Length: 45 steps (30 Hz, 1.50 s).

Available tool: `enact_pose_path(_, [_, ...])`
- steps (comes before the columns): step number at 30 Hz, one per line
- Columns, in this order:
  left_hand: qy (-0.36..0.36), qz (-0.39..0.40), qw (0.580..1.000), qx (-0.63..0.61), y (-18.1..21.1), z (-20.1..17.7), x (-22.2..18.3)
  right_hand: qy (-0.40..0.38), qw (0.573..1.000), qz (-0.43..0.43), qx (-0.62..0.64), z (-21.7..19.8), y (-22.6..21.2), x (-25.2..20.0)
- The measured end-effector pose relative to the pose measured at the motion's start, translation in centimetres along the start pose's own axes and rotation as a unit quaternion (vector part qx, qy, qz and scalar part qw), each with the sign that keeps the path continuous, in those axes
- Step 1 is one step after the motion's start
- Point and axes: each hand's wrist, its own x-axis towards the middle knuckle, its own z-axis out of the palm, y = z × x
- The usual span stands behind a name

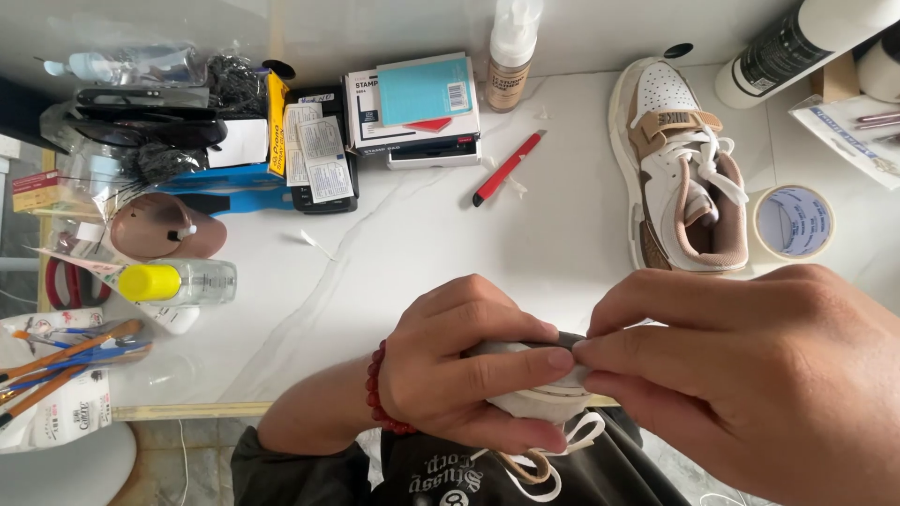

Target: The person is applying masking tape to the sole and edges of a sneaker, likely for protection during a repair or dyeing process.

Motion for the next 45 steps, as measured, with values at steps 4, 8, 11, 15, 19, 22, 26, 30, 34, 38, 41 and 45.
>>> enact_pose_path(4, [0.009,0.006,1.000,0.000,-0.2,0.0,-0.2,0.005,1.000,0.010,-0.004,0.3,-0.1,-0.3])
enact_pose_path(8, [-0.001,0.025,1.000,0.013,-0.2,-0.2,-0.2,0.025,0.999,0.014,-0.016,0.7,-0.4,-0.4])
enact_pose_path(11, [-0.005,0.024,0.999,0.020,-0.2,-0.3,-0.4,0.037,0.999,0.006,-0.032,0.9,-0.6,-0.4])
enact_pose_path(15, [-0.010,0.020,0.999,0.022,-0.2,-0.5,-0.7,0.035,0.999,0.012,-0.038,1.1,-0.8,-0.4])
enact_pose_path(19, [-0.023,0.003,1.000,0.019,0.0,-0.6,-0.7,0.029,0.999,0.024,-0.035,1.3,-0.4,-0.7])
enact_pose_path(22, [-0.019,-0.003,0.999,0.032,0.3,-0.6,-0.6,0.025,0.998,0.057,-0.017,1.5,0.0,-1.0])
enact_pose_path(26, [-0.036,0.000,0.998,0.046,0.6,-0.9,-0.4,-0.023,0.995,0.096,0.005,1.4,0.8,-1.1])
enact_pose_path(30, [-0.044,-0.012,0.998,0.030,0.6,-1.3,-0.6,-0.034,0.996,0.063,0.045,1.1,1.2,-0.6])
enact_pose_path(34, [-0.051,-0.013,0.998,0.034,0.5,-1.3,-0.7,-0.030,0.994,0.041,0.095,1.2,1.8,-0.3])
enact_pose_path(38, [-0.043,-0.013,0.998,0.034,0.4,-1.4,-1.0,-0.061,0.985,0.097,0.129,1.8,2.6,-0.4])
enact_pose_path(41, [-0.046,-0.009,0.998,0.036,0.4,-1.5,-1.1,-0.097,0.978,0.138,0.123,2.1,2.9,-0.3])
enact_pose_path(45, [-0.059,-0.007,0.998,0.032,0.3,-1.7,-1.1,-0.061,0.987,0.071,0.128,2.1,2.3,0.1])
